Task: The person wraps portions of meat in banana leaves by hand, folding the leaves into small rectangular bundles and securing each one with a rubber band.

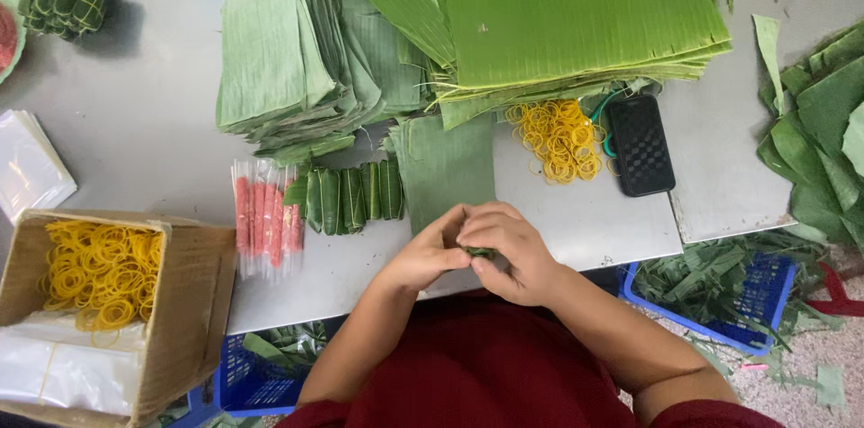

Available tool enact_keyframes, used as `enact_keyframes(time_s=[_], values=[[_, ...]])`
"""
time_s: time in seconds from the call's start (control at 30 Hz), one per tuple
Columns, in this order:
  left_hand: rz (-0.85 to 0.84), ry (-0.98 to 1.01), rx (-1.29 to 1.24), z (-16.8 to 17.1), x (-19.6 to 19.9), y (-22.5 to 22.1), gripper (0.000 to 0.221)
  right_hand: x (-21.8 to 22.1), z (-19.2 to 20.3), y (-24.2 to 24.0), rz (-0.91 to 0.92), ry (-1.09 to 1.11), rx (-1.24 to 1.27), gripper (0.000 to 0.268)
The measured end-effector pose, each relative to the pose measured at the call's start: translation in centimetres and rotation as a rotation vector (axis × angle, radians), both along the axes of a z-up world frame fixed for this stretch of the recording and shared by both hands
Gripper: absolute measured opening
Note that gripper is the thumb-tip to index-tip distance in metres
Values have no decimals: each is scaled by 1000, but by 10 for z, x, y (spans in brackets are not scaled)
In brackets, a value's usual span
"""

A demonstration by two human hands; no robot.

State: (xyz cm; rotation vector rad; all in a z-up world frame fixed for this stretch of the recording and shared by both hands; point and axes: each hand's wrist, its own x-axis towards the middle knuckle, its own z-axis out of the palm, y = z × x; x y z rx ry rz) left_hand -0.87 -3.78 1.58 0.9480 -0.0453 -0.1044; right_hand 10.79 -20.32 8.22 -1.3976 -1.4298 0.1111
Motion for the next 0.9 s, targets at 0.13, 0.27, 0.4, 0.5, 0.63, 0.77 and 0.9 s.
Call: enact_keyframes(time_s=[0.13,0.27,0.4,0.5,0.63,0.77,0.9], values=[[-41,174,-90,-20,-6,-10,93,2,2,3,-33,-38,-85,21],[-150,202,-385,-31,-23,-21,94,8,17,5,-66,-262,-110,27],[116,277,-90,-16,-10,-20,91,6,23,4,-10,-115,-173,29],[263,123,126,23,-5,-8,88,10,7,-7,-127,16,-195,35],[301,-238,1242,78,-2,4,96,20,-54,-21,-101,774,-417,33],[172,-424,1580,99,2,7,91,18,-73,-28,-31,1103,-452,30],[372,-573,1777,91,1,-4,89,29,-49,-23,112,1534,-273,18]])
